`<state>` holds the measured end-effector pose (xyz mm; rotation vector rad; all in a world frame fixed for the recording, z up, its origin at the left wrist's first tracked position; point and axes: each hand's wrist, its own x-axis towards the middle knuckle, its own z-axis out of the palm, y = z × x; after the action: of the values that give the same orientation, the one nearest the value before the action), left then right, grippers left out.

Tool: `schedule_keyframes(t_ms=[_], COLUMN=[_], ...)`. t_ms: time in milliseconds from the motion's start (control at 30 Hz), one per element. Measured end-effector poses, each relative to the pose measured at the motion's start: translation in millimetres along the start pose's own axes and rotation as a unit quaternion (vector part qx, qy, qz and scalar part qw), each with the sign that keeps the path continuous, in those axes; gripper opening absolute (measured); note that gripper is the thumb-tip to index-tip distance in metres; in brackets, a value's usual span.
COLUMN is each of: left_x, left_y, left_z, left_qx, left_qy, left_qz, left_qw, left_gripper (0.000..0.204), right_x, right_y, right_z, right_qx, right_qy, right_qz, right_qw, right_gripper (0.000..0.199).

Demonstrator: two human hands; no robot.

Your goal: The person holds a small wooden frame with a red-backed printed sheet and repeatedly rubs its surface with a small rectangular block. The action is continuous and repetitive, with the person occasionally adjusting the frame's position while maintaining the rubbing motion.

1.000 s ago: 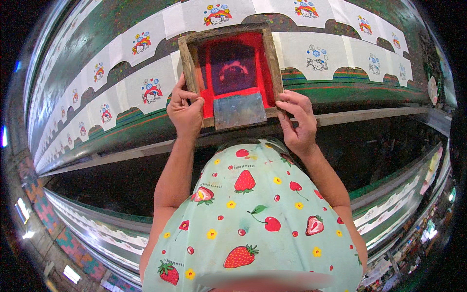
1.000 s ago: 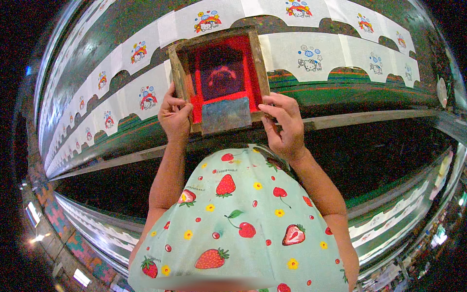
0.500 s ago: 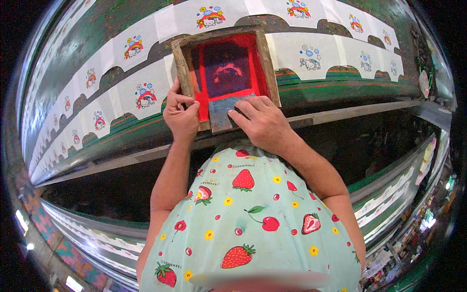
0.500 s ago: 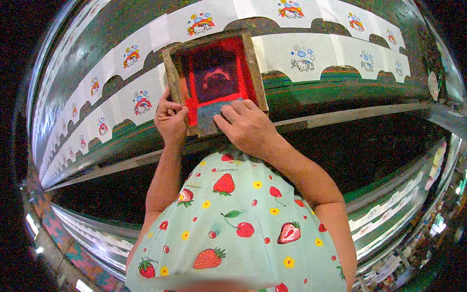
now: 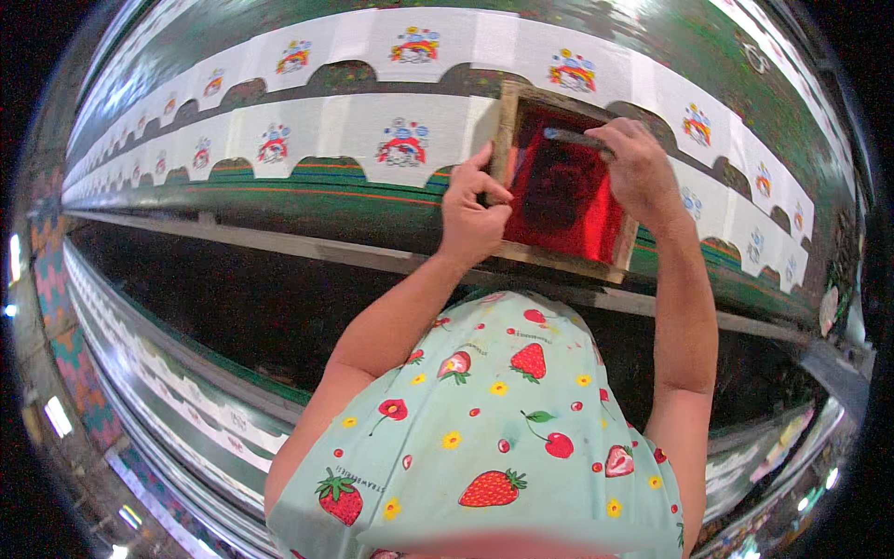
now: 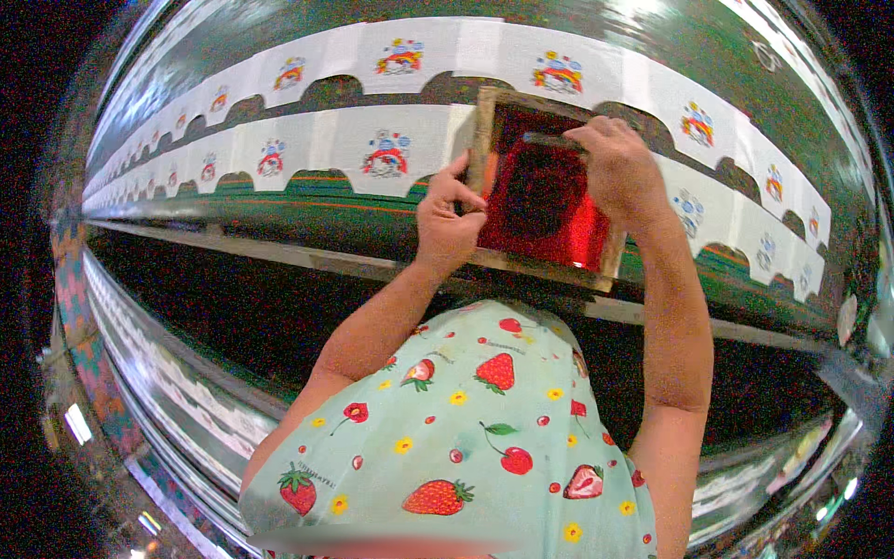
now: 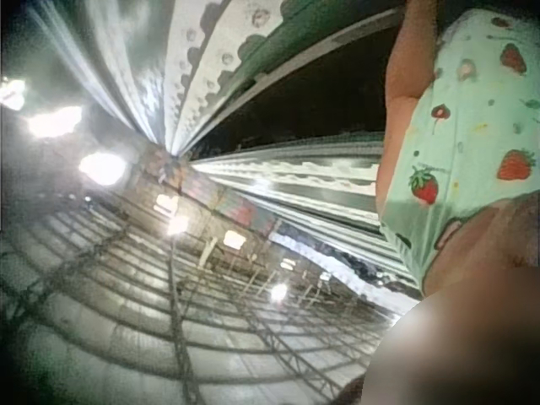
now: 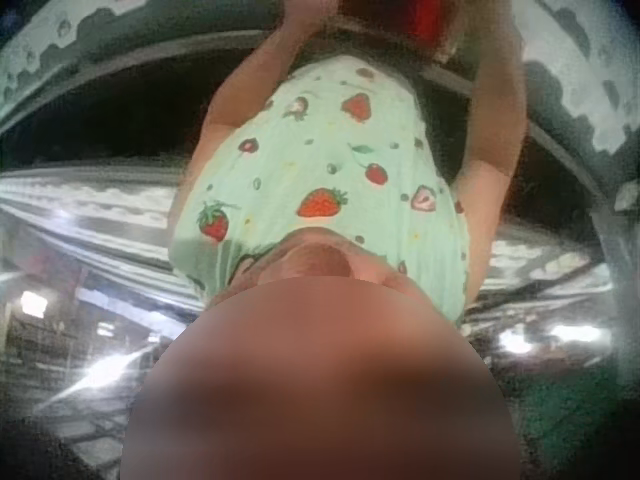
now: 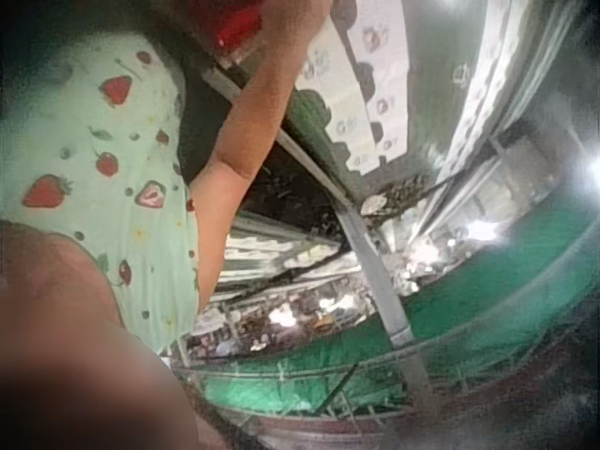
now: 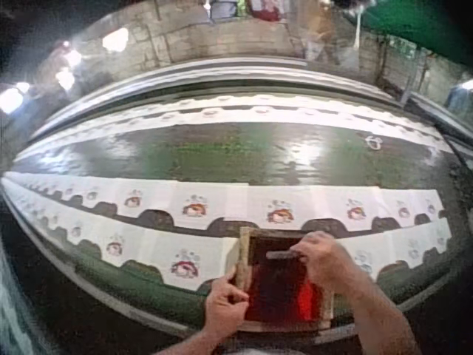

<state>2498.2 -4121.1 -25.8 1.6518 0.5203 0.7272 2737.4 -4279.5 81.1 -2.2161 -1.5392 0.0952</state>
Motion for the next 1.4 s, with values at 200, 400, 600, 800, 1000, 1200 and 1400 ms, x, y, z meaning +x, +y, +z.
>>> schedule_keyframes(t_ms=[200, 400, 600, 800, 1000, 1200, 1400], left_x=[2.6, 2.3, 3.0, 2.9, 2.4, 5.9, -0.7], left_y=[11.7, 9.2, 7.3, 7.1, -1.3, -3.4, 11.7], left_z=[-1.2, -0.9, 0.9, -0.6, -2.0, -5.3, 21.1], left_qx=[0.039, 0.073, 0.062, 0.049, 0.109, 0.082, 0.024], left_qy=[-0.015, -0.022, -0.013, -0.022, -0.019, -0.033, -0.034], left_qz=[-0.006, 0.014, 0.025, -0.002, 0.037, 0.011, 0.029], left_qw=[0.999, 0.997, 0.998, 0.999, 0.993, 0.996, 0.999], left_gripper=[0.016, 0.016, 0.014, 0.014, 0.016, 0.02, 0.023], right_x=[6.1, -24.7, -74.1, -109.1, -122.9, -155.7, -198.7], right_y=[3.6, -20.9, -68.0, -102.1, -110.5, -89.8, -62.5], right_z=[3.8, 19.7, 29.1, 33.1, 23.7, 25.4, 29.7], right_qx=[0.017, -0.027, -0.032, -0.013, 0.045, 0.064, 0.194], right_qy=[0.014, 0.039, 0.045, 0.016, -0.044, 0.17, 0.249], right_qz=[0.052, 0.008, -0.002, 0.014, 0.056, 0.131, 0.248], right_qw=[0.998, 0.999, 0.998, 1.0, 0.996, 0.975, 0.916], right_gripper=[0.042, 0.045, 0.039, 0.036, 0.045, 0.038, 0.036])
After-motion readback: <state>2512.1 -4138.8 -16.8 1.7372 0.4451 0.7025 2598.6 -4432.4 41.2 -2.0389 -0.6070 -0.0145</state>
